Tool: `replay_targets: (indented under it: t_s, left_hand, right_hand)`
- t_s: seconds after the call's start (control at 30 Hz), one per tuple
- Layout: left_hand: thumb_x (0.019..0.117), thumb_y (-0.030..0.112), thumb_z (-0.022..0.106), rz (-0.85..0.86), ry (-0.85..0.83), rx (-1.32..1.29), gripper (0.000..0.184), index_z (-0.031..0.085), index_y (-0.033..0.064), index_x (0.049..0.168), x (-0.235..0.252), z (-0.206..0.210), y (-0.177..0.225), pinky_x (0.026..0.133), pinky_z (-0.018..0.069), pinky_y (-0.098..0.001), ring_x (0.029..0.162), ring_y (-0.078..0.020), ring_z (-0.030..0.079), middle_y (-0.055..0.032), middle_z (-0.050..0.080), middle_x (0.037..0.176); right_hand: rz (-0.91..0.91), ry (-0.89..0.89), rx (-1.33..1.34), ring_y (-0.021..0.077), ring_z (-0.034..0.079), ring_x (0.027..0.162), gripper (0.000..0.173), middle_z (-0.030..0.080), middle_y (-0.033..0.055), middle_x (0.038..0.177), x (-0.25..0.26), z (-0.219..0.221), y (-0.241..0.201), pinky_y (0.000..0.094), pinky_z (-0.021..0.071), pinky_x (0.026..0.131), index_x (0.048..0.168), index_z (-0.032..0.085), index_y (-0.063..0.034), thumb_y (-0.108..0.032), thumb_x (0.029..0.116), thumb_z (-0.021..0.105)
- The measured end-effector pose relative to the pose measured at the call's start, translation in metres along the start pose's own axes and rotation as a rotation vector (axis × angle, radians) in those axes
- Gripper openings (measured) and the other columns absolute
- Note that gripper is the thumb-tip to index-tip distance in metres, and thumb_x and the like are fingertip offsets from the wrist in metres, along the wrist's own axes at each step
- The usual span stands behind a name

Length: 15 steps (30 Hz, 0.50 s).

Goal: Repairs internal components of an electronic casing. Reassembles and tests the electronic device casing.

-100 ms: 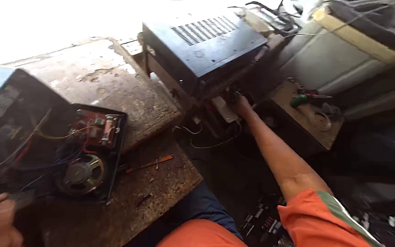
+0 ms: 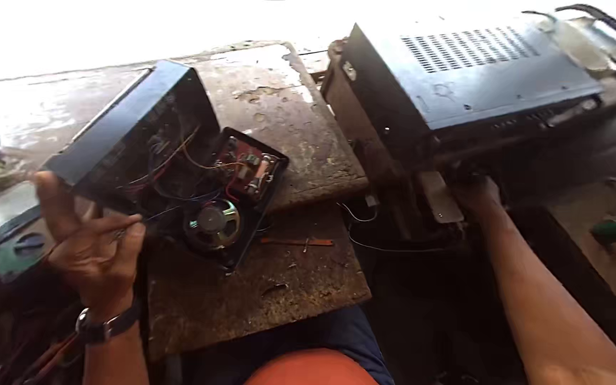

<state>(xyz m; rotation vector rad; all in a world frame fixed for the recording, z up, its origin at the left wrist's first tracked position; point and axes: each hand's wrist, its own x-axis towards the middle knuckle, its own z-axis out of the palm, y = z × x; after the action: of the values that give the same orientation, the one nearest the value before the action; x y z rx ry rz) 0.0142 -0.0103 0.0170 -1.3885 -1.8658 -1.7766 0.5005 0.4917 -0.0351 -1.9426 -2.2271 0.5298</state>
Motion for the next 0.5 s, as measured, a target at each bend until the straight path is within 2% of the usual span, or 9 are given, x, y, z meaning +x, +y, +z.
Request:
replay_targets:
  t_s: [0.03,0.1,0.17,0.3,0.4,0.5]
  left_hand:
    - [0.0870,0.016,0.074,0.010,0.002,-0.011,0.012,0.075,0.0142,0.099,0.002,0.001,-0.002,0.116,0.0451,-0.0443,0.147,-0.0252,0.041,-0.0058,0.024,0.169]
    - [0.0892,0.015,0.073,-0.001,0.016,-0.043,0.011,0.074,0.0106,0.099,0.002,0.002,-0.002,0.115,0.0462,-0.0454,0.145,-0.0272,0.043,-0.0090,0.024,0.169]
    - [0.0918,0.013,0.072,-0.007,0.023,-0.078,0.012,0.073,0.0098,0.103,0.002,0.002,0.000,0.115,0.0463,-0.0456,0.146,-0.0282,0.043,-0.0094,0.027,0.167]
    - [0.0957,0.015,0.069,0.006,0.025,-0.096,0.014,0.072,0.0095,0.109,0.003,0.002,0.005,0.115,0.0468,-0.0450,0.146,-0.0297,0.042,-0.0103,0.030,0.166]
    - [0.0957,0.013,0.069,-0.005,0.032,-0.110,0.013,0.072,0.0074,0.107,0.002,0.003,0.006,0.115,0.0475,-0.0447,0.145,-0.0300,0.044,-0.0116,0.030,0.166]
    - [0.0948,0.013,0.070,-0.013,0.030,-0.116,0.014,0.073,0.0059,0.107,0.002,0.003,0.009,0.116,0.0467,-0.0464,0.147,-0.0329,0.041,-0.0133,0.030,0.165]
  right_hand:
    - [0.035,0.021,-0.012,0.0585,0.056,0.121,0.052,0.059,0.0395,0.128,0.001,-0.001,-0.003,0.0783,0.0395,0.099,0.129,0.062,0.0067,-0.038,0.1034,0.061]
    - [0.083,0.085,-0.020,0.0535,0.053,0.129,0.059,0.057,0.0372,0.134,0.005,-0.004,-0.009,0.0728,0.0377,0.106,0.134,0.059,0.0069,-0.043,0.1013,0.061]
    - [0.049,0.124,0.011,0.0489,0.052,0.133,0.065,0.055,0.0338,0.140,0.011,-0.007,-0.005,0.0674,0.0373,0.112,0.144,0.051,0.0053,-0.040,0.0991,0.064]
    - [0.002,0.114,0.051,0.0454,0.048,0.139,0.069,0.048,0.0325,0.148,0.013,-0.016,-0.004,0.0619,0.0355,0.116,0.154,0.035,0.0052,-0.036,0.1043,0.058]
    - [0.063,0.146,0.167,0.0411,0.051,0.136,0.061,0.049,0.0316,0.147,0.003,-0.024,-0.004,0.0573,0.0385,0.115,0.153,0.036,0.0073,-0.028,0.1062,0.054]
    - [0.063,0.246,0.233,0.0379,0.052,0.136,0.062,0.050,0.0312,0.145,-0.013,-0.041,0.009,0.0521,0.0391,0.115,0.149,0.039,0.0087,-0.034,0.1069,0.052]
